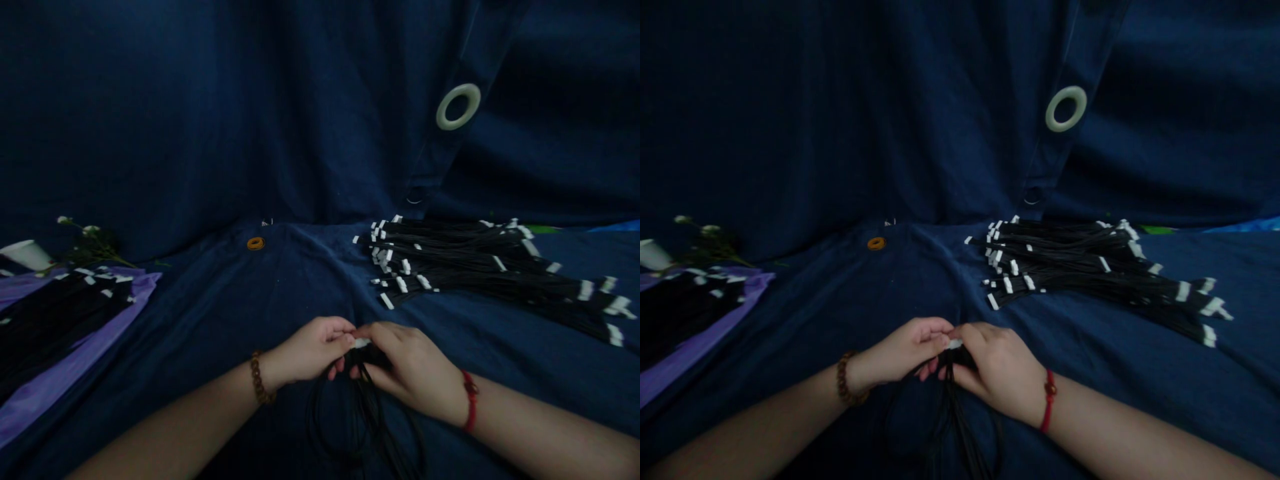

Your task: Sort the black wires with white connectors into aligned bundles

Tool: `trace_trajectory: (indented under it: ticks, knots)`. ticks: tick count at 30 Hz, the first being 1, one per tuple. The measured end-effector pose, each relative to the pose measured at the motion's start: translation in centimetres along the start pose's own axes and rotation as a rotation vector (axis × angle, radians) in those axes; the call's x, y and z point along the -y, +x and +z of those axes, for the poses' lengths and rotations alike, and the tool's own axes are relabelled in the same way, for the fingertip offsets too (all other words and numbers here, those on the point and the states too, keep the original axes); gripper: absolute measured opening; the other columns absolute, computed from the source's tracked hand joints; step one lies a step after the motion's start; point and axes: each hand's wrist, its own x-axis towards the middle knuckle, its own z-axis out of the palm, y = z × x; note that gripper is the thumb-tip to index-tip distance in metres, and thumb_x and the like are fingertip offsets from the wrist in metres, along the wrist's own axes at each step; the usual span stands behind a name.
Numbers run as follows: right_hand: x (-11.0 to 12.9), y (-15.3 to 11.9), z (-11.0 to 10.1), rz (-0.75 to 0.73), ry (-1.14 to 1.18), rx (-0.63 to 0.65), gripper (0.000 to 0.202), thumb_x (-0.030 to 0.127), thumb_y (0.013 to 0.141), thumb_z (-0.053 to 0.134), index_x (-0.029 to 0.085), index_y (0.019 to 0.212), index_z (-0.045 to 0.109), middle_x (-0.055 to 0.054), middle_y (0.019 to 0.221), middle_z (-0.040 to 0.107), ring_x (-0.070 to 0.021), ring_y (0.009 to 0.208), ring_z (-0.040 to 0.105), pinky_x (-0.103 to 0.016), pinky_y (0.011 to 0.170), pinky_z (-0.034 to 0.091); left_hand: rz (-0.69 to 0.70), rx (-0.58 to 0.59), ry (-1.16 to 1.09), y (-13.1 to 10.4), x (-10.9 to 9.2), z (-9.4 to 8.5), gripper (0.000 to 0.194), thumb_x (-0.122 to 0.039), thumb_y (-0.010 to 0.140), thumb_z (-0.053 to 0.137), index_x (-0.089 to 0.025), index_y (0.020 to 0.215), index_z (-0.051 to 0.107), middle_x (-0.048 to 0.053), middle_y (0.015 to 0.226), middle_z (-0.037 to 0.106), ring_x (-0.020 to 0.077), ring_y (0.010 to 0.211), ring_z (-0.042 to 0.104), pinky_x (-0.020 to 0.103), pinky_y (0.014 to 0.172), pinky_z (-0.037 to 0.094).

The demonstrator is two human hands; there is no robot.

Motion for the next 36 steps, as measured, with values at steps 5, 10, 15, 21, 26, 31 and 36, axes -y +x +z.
trace_trajectory:
  ticks: [5, 10, 15, 21, 26, 31, 36]
  knots:
    - [-0.1, 0.6, 0.5, 0.232, 0.328, 0.03, 0.016, 0.027, 0.076, 0.061, 0.016, 0.074, 0.049, -0.001, 0.074, 0.057, -0.0138, 0.068, 0.054, -0.025, 0.059, 0.039, 0.04, 0.018, -0.001, 0.3, 0.7, 0.3, 0.014, -0.02, 0.086, 0.039, -0.011, 0.087, 0.049, -0.004, 0.058, 0.049, 0.0026, 0.04, 0.04, 0.013, 0.038, 0.033]
    - [-0.6, 1.0, 1.2, 0.344, 0.794, 0.028, 0.028, 0.034, 0.074, 0.064, 0.016, 0.071, 0.044, -0.002, 0.075, 0.059, -0.0147, 0.072, 0.057, -0.027, 0.065, 0.042, 0.065, 0.038, -0.043, 0.8, 1.8, 0.4, 0.01, -0.02, 0.078, 0.051, -0.013, 0.085, 0.048, -0.005, 0.055, 0.046, 0.0039, 0.039, 0.041, 0.014, 0.035, 0.033]
    - [-0.7, 1.4, 1.1, 0.399, 1.112, 0.099, 0.033, 0.032, 0.07, 0.068, 0.016, 0.065, 0.039, -0.003, 0.071, 0.061, -0.0155, 0.071, 0.06, -0.031, 0.069, 0.043, 0.104, 0.106, -0.093, 0.5, 1.5, -0.5, 0.027, -0.035, 0.076, 0.055, -0.012, 0.089, 0.05, -0.003, 0.058, 0.049, 0.0049, 0.043, 0.045, 0.014, 0.037, 0.032]
    - [-1.8, 1.4, 1.2, 0.513, 1.034, 0.013, 0.034, 0.034, 0.066, 0.071, 0.014, 0.065, 0.043, 0.0, 0.064, 0.056, -0.011, 0.062, 0.052, -0.026, 0.06, 0.036, 0.116, 0.264, -0.17, 0.2, 1.2, -1.9, 0.039, -0.026, 0.068, 0.063, -0.012, 0.1, 0.048, 0.003, 0.079, 0.055, 0.0073, 0.063, 0.055, 0.016, 0.051, 0.04]
    - [-1.5, 1.2, 1.3, 0.489, 1.063, -0.018, 0.037, 0.037, 0.065, 0.071, 0.014, 0.064, 0.043, 0.001, 0.063, 0.053, -0.0095, 0.061, 0.048, -0.024, 0.058, 0.033, 0.165, 0.123, -0.093, 0.3, 1.3, -1.2, 0.033, -0.038, 0.075, 0.059, -0.011, 0.092, 0.048, -0.001, 0.066, 0.051, 0.0042, 0.049, 0.047, 0.016, 0.044, 0.034]
    - [-1.1, 1.4, 0.7, 0.461, 1.108, -0.094, 0.033, 0.033, 0.067, 0.07, 0.014, 0.064, 0.043, 0.005, 0.059, 0.047, -0.0061, 0.056, 0.042, -0.02, 0.054, 0.029, 0.226, 0.057, -0.045, 0.5, 1.4, -1.0, 0.033, -0.038, 0.083, 0.049, -0.009, 0.099, 0.051, -0.002, 0.058, 0.051, 0.0042, 0.047, 0.044, 0.016, 0.045, 0.033]
    - [-1.2, 1.4, 0.4, 0.44, 1.147, -0.124, 0.033, 0.032, 0.067, 0.071, 0.014, 0.064, 0.043, 0.005, 0.057, 0.044, -0.0056, 0.052, 0.038, -0.02, 0.051, 0.026, 0.209, 0.03, -0.056, 0.7, 1.6, -1.2, 0.03, -0.034, 0.084, 0.047, -0.011, 0.103, 0.049, -0.003, 0.058, 0.052, 0.0044, 0.047, 0.044, 0.017, 0.047, 0.034]
